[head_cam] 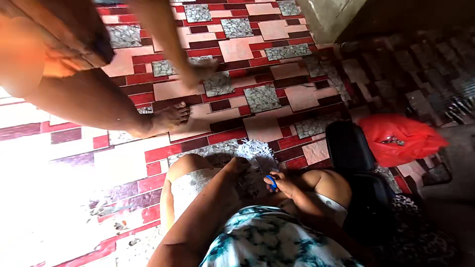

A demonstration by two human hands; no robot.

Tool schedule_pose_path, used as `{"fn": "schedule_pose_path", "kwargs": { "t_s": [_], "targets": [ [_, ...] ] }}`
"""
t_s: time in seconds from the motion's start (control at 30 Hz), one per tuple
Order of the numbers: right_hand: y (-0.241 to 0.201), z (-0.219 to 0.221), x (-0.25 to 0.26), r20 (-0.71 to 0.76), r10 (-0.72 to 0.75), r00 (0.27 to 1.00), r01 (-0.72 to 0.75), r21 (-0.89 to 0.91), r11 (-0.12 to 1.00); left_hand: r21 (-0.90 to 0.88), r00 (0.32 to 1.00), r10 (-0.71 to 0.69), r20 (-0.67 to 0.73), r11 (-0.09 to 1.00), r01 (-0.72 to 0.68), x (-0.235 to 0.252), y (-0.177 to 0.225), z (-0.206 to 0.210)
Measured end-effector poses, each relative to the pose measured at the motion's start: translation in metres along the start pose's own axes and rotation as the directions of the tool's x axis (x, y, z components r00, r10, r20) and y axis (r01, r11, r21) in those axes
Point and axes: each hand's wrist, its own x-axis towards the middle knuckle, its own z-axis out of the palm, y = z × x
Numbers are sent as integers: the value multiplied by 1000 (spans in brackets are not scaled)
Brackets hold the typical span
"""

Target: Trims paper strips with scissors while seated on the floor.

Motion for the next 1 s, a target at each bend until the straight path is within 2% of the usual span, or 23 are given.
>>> {"fn": "schedule_pose_path", "kwargs": {
  "t_s": [0.27,0.47,0.7,1.0],
  "targets": [
    [-1,2,-1,-34,-30,999,31,20,999,17,1000,-16,17,1000,16,-3,4,1],
    [1,1,-1,-48,-111,993,112,1,994,10,999,-31,30,999,31,-1,4,-1],
    [0,-1,1,2,-11,1000,11,49,999,-22,1000,-23,19,999,23,-1,4,-1],
    [-1,0,1,3,-46,999,46,17,999,1,1000,-13,27,1000,13,2,2,1]
  ]
}}
